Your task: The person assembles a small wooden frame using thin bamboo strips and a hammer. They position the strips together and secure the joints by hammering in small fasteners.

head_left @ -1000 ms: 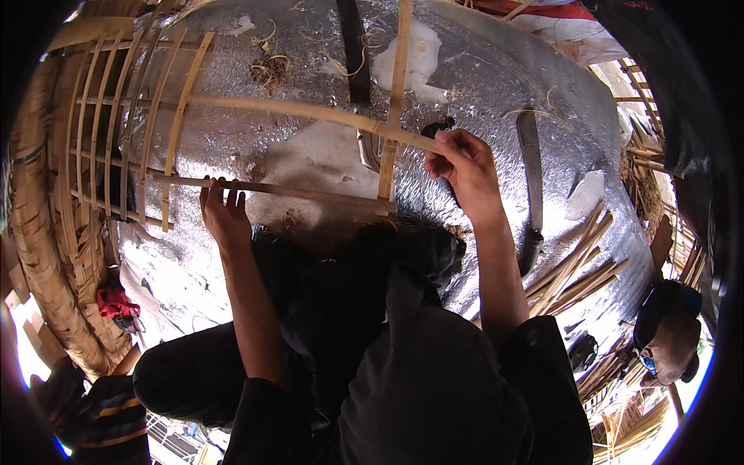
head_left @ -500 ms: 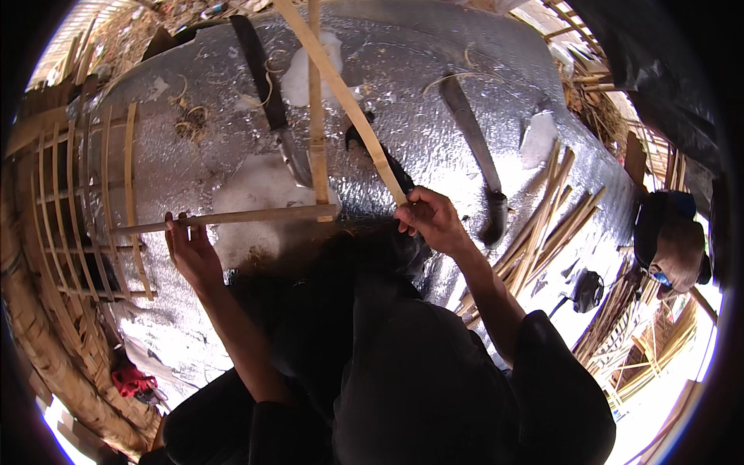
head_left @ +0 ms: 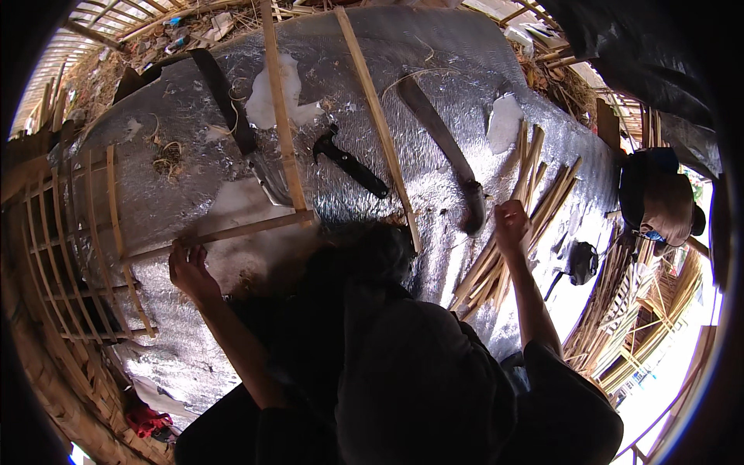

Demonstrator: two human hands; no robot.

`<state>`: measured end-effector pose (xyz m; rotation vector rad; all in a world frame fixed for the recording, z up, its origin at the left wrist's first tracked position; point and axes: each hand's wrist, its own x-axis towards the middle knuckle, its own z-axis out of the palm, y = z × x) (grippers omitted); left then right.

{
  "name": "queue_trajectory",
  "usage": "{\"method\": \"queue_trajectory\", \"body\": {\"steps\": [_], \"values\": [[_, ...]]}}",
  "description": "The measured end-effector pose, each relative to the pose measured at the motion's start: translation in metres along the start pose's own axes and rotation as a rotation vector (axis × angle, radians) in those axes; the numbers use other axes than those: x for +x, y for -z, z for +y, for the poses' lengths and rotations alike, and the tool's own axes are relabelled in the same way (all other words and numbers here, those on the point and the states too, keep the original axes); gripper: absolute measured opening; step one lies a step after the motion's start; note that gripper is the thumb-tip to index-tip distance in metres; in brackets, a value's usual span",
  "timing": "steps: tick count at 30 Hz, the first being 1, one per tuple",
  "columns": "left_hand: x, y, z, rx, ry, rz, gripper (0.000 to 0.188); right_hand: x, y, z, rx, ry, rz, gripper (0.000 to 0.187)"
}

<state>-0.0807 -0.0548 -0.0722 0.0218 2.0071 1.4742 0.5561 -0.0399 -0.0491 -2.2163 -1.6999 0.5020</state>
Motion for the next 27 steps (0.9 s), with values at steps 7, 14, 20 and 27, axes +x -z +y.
{"method": "queue_trajectory", "body": {"steps": [7,14,20,27], "values": [[-0.001,0.001,-0.005,0.000,-0.042,-0.003,0.043,0.017,0.020,0.209,-0.089,-0.312,-0.044,0.029],[0.017,0.021,-0.030,0.164,-0.197,-0.124,0.042,0.036,0.049,0.226,0.125,-0.436,0.045,0.027],[-0.002,-0.003,-0.004,0.085,-0.022,0.026,0.041,0.076,0.072,0.088,0.762,-0.511,0.061,0.020],[-0.008,-0.004,0.004,0.171,-0.014,0.032,0.044,0.120,0.030,-0.054,1.158,-0.437,-0.053,0.016]]}}
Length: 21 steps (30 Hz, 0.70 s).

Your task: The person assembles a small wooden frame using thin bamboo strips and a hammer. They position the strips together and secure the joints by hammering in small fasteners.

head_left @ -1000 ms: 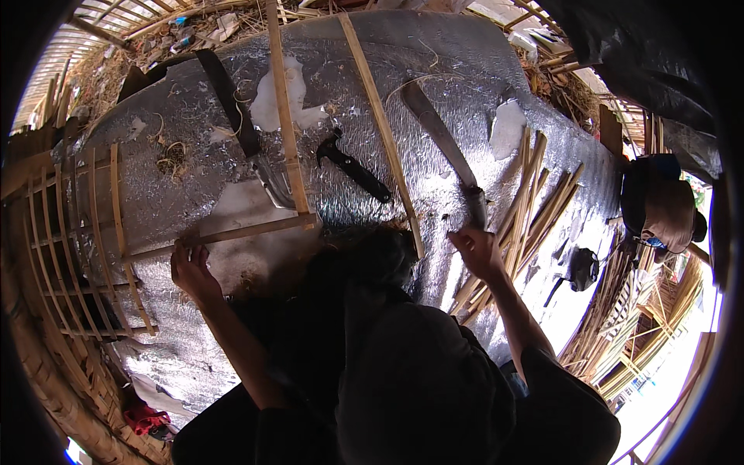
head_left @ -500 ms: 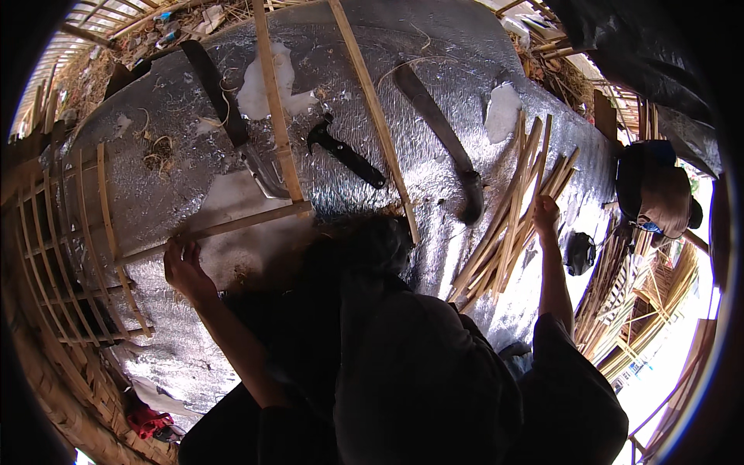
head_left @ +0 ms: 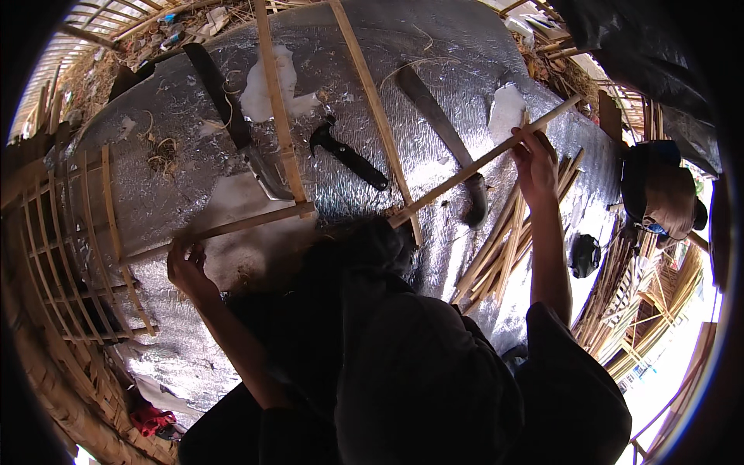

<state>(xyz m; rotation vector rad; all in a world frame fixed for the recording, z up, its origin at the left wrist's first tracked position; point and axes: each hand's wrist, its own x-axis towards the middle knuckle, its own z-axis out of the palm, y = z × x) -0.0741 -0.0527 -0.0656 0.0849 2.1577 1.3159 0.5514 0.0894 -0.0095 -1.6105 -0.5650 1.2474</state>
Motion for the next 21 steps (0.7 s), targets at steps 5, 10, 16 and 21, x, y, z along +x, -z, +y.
{"method": "queue_trajectory", "body": {"steps": [5,10,16,21], "values": [[0.007,0.002,-0.003,0.630,-0.301,0.559,0.049,-0.024,-0.117,-0.003,0.234,-0.024,-0.172,0.016],[-0.024,-0.024,0.009,0.025,-0.462,0.313,0.029,-0.057,-0.245,0.033,0.540,-0.201,-0.398,0.019],[-0.097,-0.091,0.056,-0.622,-0.225,-0.358,0.043,-0.152,-0.342,0.070,0.442,-0.549,-0.783,0.022],[-0.038,-0.051,0.051,-0.502,-0.166,-0.198,0.032,-0.138,-0.308,0.085,0.200,-0.594,-0.930,0.031]]}}
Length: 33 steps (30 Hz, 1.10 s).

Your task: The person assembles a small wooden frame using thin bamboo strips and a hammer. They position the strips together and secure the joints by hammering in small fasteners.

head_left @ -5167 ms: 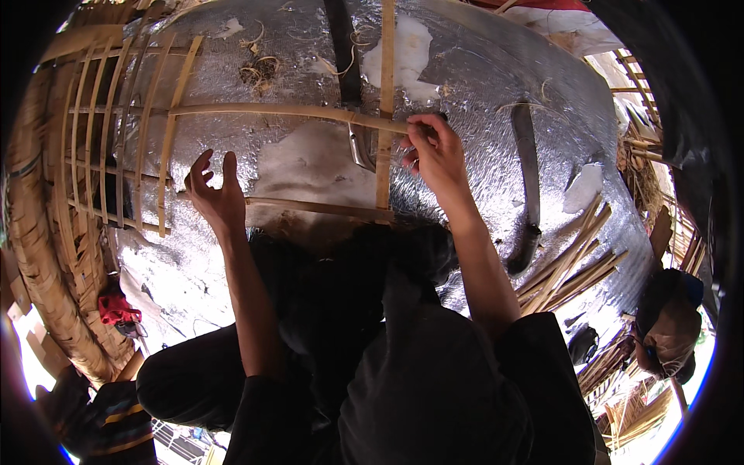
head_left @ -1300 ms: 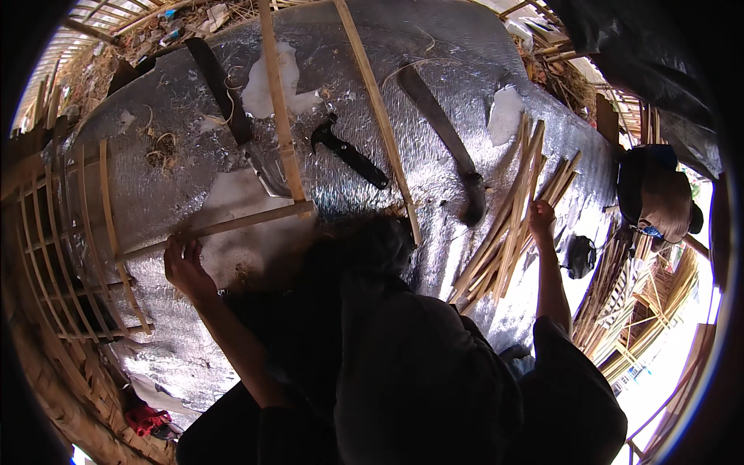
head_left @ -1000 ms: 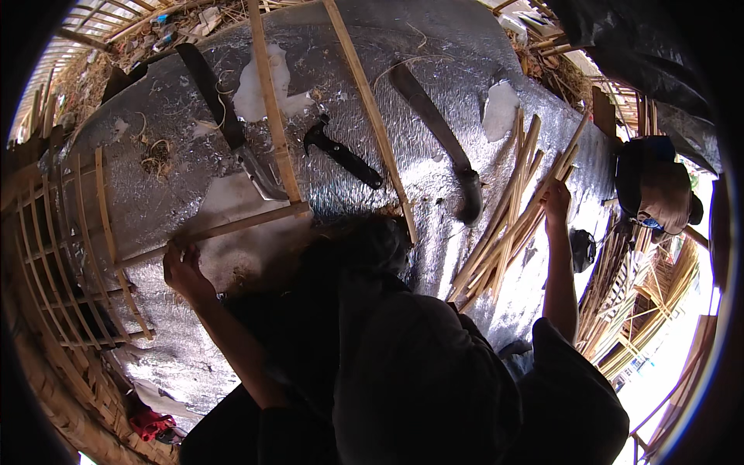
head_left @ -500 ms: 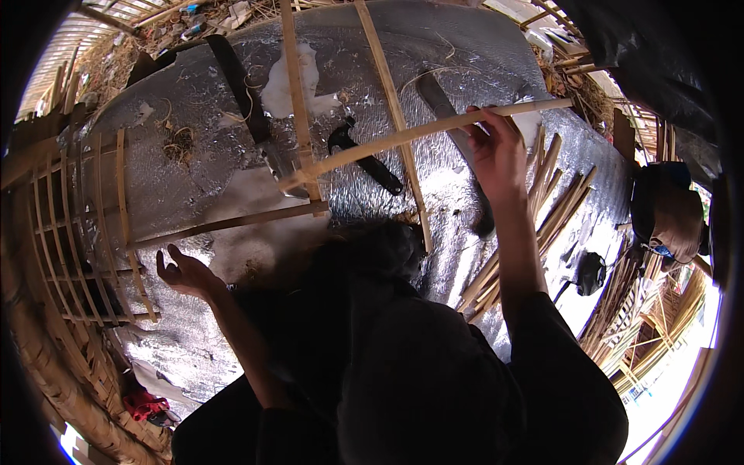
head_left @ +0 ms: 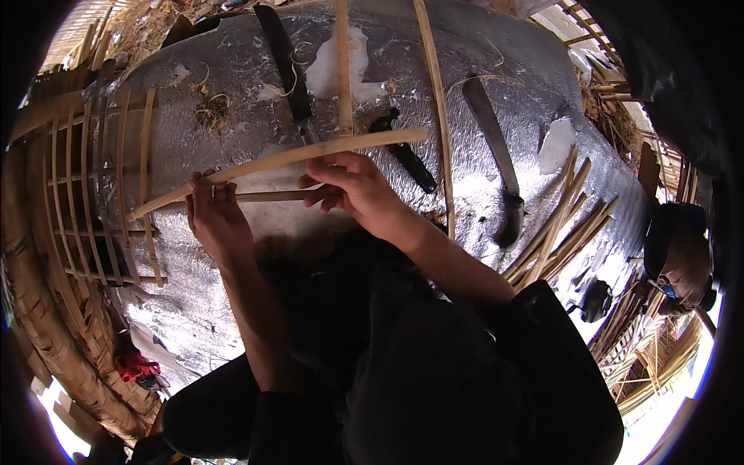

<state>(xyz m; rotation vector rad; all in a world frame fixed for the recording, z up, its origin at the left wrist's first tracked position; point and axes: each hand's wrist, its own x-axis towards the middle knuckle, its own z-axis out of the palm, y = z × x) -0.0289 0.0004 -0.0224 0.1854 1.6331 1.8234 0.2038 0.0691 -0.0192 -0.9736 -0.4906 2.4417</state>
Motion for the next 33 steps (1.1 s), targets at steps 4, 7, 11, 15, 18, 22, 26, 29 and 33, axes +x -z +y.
{"method": "queue_trajectory", "body": {"steps": [4,7,11,15,18,22,26,29,33], "values": [[0.024,0.026,0.011,0.146,0.036,0.101,0.041,-0.015,0.051,-0.012,-0.029,0.095,0.226,0.033],[0.046,0.047,0.004,0.310,0.027,0.013,0.051,-0.016,0.064,-0.022,-0.192,0.167,0.370,0.033],[0.068,0.070,-0.022,0.721,-0.226,-0.201,0.048,0.002,0.065,-0.028,-0.372,0.183,0.405,0.026],[0.071,0.032,-0.009,0.183,0.158,0.101,0.043,0.020,0.067,-0.021,-0.544,0.230,0.418,0.022],[0.095,0.073,-0.019,0.311,0.122,-0.046,0.042,0.031,0.066,-0.010,-0.669,0.278,0.412,0.022],[0.094,0.072,-0.016,0.369,0.129,-0.036,0.042,0.036,0.063,-0.006,-0.737,0.242,0.408,0.023],[0.077,0.045,-0.003,0.292,0.200,0.055,0.046,0.033,0.061,-0.006,-0.885,0.292,0.425,0.018],[0.072,0.038,0.003,0.422,0.229,0.079,0.050,0.032,0.064,-0.001,-1.005,0.389,0.436,0.018],[0.074,0.020,0.003,0.815,0.199,0.319,0.056,0.023,0.057,-0.001,-1.015,0.448,0.460,0.018]]}}
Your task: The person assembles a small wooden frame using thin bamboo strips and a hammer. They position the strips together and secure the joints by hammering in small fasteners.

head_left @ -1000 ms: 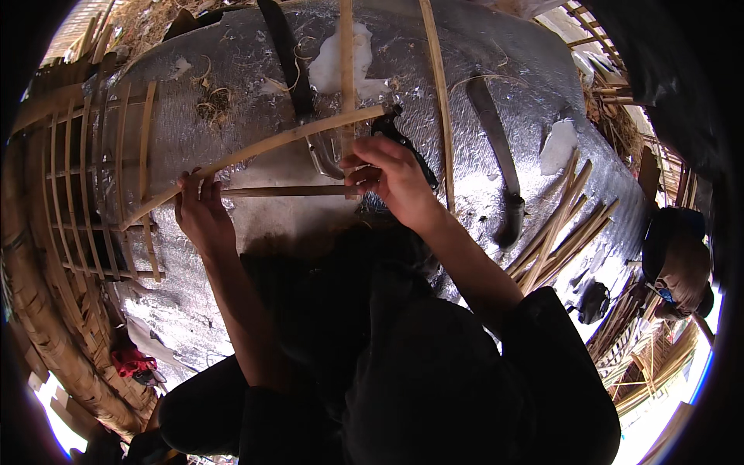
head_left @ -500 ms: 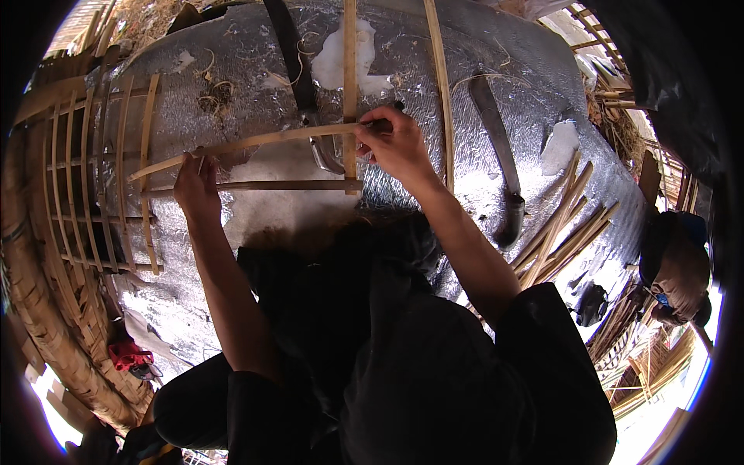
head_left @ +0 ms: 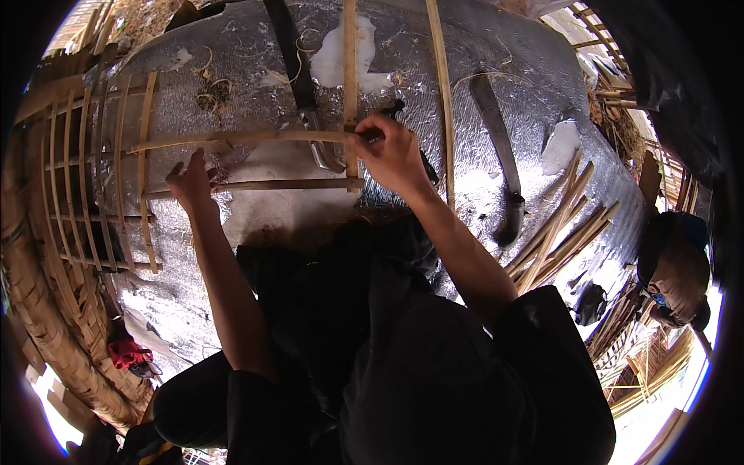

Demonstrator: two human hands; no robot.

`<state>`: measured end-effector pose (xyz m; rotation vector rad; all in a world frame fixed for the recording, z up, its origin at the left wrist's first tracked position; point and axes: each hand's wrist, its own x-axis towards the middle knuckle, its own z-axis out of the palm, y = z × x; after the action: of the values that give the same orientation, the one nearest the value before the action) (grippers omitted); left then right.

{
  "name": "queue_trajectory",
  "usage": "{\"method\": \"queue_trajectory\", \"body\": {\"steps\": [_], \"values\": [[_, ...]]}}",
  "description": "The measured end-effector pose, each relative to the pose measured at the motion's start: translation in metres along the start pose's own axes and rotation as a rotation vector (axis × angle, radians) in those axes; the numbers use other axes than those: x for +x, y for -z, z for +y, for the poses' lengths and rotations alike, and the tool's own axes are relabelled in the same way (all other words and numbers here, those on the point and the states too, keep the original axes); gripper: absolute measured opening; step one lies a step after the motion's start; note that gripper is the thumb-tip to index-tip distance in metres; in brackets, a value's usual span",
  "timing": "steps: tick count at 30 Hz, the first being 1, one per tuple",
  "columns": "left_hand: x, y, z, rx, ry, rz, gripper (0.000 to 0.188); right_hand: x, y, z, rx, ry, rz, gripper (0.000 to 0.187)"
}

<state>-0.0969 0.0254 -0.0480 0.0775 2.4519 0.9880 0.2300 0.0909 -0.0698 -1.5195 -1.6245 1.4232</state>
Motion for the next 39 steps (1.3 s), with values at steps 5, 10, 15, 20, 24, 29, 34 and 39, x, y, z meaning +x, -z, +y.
{"method": "queue_trajectory", "body": {"steps": [5,10,15,20,24,29,34,39], "values": [[-0.045,-0.021,0.002,0.535,-1.264,0.060,0.049,-0.005,-0.003,0.000,-0.099,0.066,0.067,0.020],[-0.078,-0.046,-0.001,0.673,-1.332,-0.103,0.037,-0.008,-0.006,-0.004,-0.158,-0.061,0.092,0.023],[-0.067,-0.042,-0.012,0.653,-1.268,-0.203,0.023,-0.006,-0.011,0.015,0.030,-0.136,0.070,0.030],[-0.049,-0.040,-0.018,0.552,-1.278,-0.338,0.015,-0.004,-0.005,0.010,0.293,-0.316,-0.040,0.038],[-0.046,-0.043,-0.017,0.472,-1.212,-0.416,0.015,-0.002,-0.006,0.005,0.462,-0.391,-0.083,0.044],[-0.046,-0.043,-0.013,0.419,-1.142,-0.507,0.015,0.001,-0.006,0.005,0.454,-0.390,-0.144,0.045],[-0.040,-0.040,-0.012,0.436,-1.223,-0.508,0.014,0.001,-0.014,0.010,0.457,-0.345,-0.098,0.044],[-0.035,-0.042,-0.012,0.442,-1.265,-0.422,0.014,0.006,-0.017,0.010,0.405,-0.317,-0.133,0.042]]}}
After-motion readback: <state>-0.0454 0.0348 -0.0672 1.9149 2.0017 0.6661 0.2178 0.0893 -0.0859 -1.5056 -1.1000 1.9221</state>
